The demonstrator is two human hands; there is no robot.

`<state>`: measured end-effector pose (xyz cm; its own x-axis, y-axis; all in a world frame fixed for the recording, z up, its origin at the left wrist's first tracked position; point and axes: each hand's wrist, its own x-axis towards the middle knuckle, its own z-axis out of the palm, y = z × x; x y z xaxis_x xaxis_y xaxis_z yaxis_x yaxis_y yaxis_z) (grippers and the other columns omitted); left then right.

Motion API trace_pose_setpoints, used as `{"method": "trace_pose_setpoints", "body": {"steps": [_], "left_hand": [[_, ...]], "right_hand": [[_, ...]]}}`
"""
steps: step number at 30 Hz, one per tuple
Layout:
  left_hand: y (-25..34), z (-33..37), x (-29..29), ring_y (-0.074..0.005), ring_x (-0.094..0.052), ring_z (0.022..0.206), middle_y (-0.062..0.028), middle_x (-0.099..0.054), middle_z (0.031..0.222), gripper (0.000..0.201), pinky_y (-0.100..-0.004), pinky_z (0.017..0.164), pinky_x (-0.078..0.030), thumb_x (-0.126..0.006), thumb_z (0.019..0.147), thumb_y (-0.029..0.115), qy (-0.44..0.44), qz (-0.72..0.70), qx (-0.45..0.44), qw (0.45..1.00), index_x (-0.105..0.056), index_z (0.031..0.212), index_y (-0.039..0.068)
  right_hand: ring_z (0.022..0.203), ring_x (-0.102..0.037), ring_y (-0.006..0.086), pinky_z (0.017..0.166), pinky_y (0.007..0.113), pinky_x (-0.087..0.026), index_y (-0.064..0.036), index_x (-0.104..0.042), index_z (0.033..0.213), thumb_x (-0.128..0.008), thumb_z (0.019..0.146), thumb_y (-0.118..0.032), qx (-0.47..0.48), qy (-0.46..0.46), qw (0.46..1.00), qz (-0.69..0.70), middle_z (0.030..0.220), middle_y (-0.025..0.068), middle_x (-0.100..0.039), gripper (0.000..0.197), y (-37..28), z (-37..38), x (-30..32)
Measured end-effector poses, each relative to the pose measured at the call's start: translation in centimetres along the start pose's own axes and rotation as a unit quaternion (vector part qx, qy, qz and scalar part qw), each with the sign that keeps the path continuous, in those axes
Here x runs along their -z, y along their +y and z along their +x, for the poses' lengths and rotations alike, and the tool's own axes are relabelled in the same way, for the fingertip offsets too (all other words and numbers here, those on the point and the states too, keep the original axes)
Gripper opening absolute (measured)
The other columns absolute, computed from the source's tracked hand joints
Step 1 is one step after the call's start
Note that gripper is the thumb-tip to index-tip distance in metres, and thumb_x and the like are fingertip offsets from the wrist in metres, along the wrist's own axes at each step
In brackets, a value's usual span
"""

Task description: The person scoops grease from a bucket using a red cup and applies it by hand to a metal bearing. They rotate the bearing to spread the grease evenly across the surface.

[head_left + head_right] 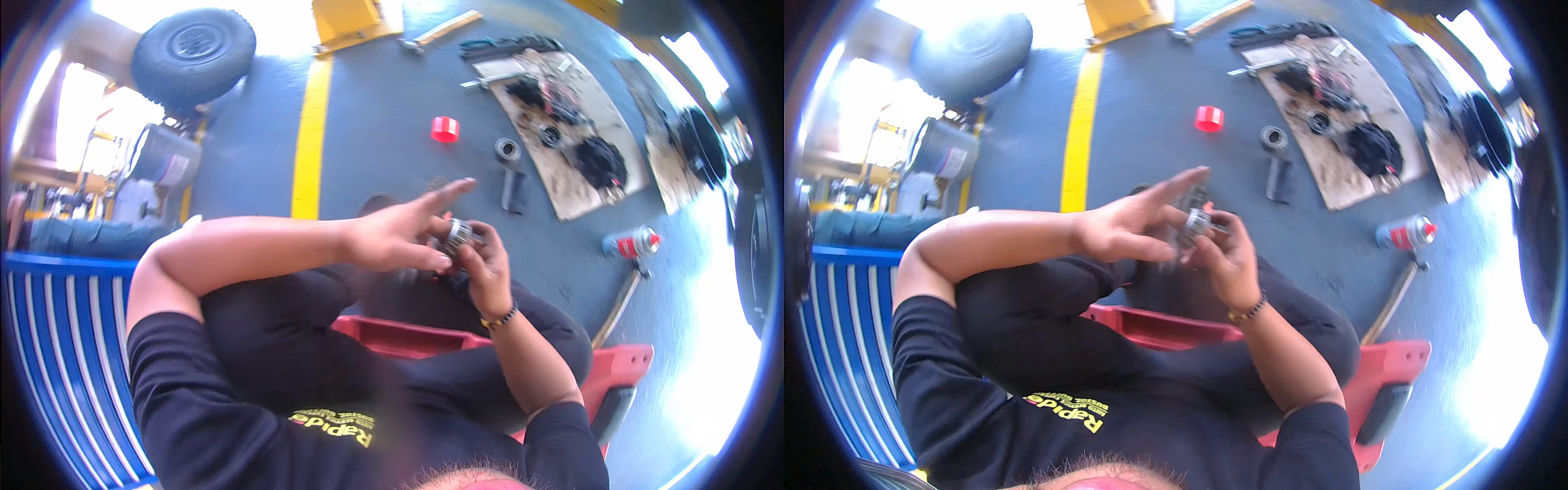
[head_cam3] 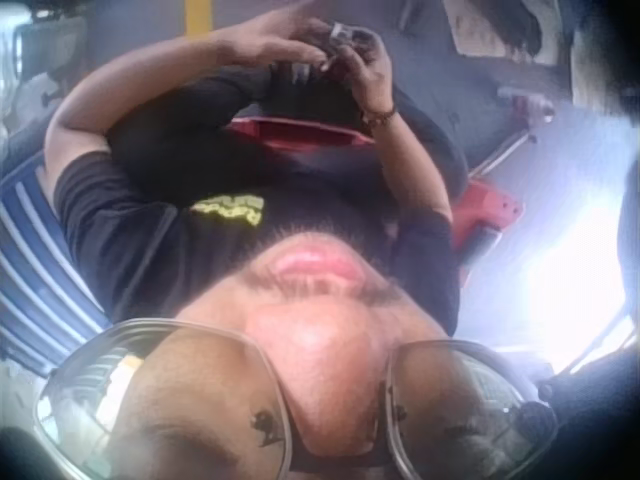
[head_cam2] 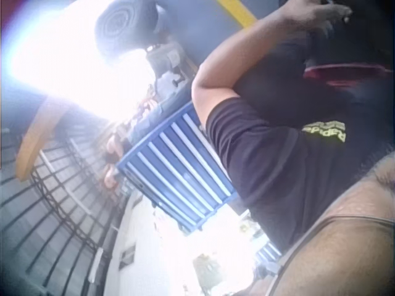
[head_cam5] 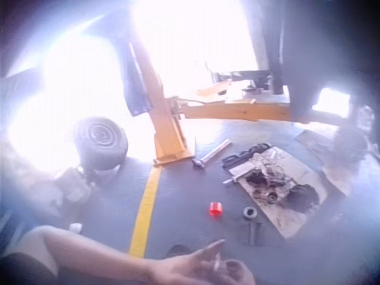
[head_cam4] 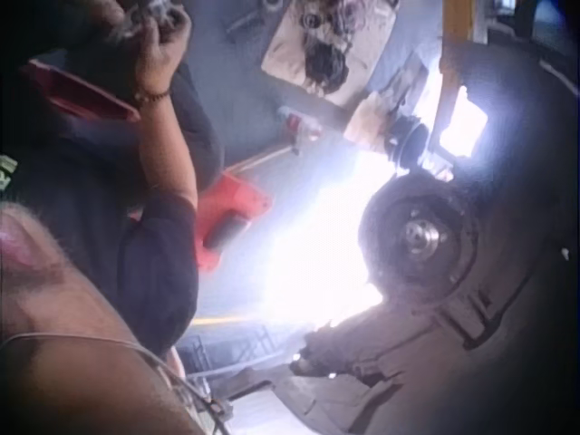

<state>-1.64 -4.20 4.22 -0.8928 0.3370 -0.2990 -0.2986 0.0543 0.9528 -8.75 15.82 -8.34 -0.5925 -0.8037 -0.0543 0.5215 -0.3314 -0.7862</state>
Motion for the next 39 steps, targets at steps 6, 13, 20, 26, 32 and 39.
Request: {"method": "trace_pose_setpoints", "body": {"steps": [6,13,20,26,32,39], "left_hand": [[-0.2,0.8,0.0,-0.02,-0.061,0.106,-0.0195,-0.065,0.121,0.102,-0.0364,0.093,-0.049,-0.065,0.097,0.015,-0.003,-0.004,-0.007,1.0,0.013,0.162,0.012],[-0.1,0.6,0.1,-0.0253,-0.064,0.109,-0.0218,-0.067,0.118,0.1,-0.0403,0.1,-0.046,-0.064,0.097,0.018,-0.003,0.023,-0.019,1.0,0.012,0.161,0.01],[-0.7,0.9,0.2,-0.027,-0.067,0.104,-0.0203,-0.068,0.119,0.103,-0.0415,0.101,-0.045,-0.066,0.095,0.021,-0.011,0.012,-0.029,0.999,0.012,0.161,0.009],[-0.5,0.6,0.1,-0.0238,-0.068,0.096,-0.017,-0.07,0.112,0.106,-0.0381,0.095,-0.049,-0.068,0.093,0.02,-0.016,0.087,-0.028,0.996,0.012,0.161,0.01],[0.6,0.2,-0.5,-0.0244,-0.069,0.096,-0.0174,-0.071,0.113,0.105,-0.0383,0.092,-0.05,-0.067,0.092,0.017,-0.022,0.088,0.012,0.996,0.01,0.162,0.011],[-0.2,0.7,-0.3,-0.0275,-0.066,0.109,-0.0214,-0.068,0.12,0.103,-0.0382,0.099,-0.048,-0.067,0.092,0.016,-0.007,0.094,-0.017,0.995,0.008,0.163,0.012]], "right_hand": [[0.1,-0.064,0.0184,0.073,0.029,-0.053,-0.006,-0.046,0.132,-0.078,0.086,-0.008,0.388,0.033,0.82,-0.42,0.121,0.0131,-0.062,0.056,0.3,0.8,-0.7],[0.049,-0.056,0.0142,0.041,0.021,-0.035,0.0066,-0.056,0.116,-0.03,0.108,-0.057,-0.214,-0.006,0.977,0.006,0.072,0.009,-0.066,0.07,-0.9,0.1,-0.3],[0.078,-0.066,0.0164,0.061,0.025,-0.054,-0.0005,-0.028,0.147,-0.057,0.097,-0.059,0.092,-0.016,0.988,-0.126,0.118,0.0162,-0.064,0.083,1.5,-0.1,-0.2],[0.077,-0.066,0.0172,0.062,0.027,-0.055,-0.0003,-0.032,0.144,-0.063,0.098,-0.046,0.036,0.003,0.999,-0.036,0.112,0.0138,-0.065,0.071,0.7,-0.3,-1.0],[0.073,-0.066,0.0175,0.064,0.028,-0.055,-0.0006,-0.044,0.136,-0.064,0.098,-0.037,-0.114,-0.034,0.981,0.152,0.105,0.0105,-0.067,0.057,0.0,0.2,-0.2],[0.064,-0.062,0.0192,0.06,0.029,-0.051,-0.0001,-0.053,0.124,-0.057,0.099,-0.037,-0.047,0.033,0.998,0.028,0.094,0.0116,-0.067,0.045,-0.4,-0.4,-1.8]]}}
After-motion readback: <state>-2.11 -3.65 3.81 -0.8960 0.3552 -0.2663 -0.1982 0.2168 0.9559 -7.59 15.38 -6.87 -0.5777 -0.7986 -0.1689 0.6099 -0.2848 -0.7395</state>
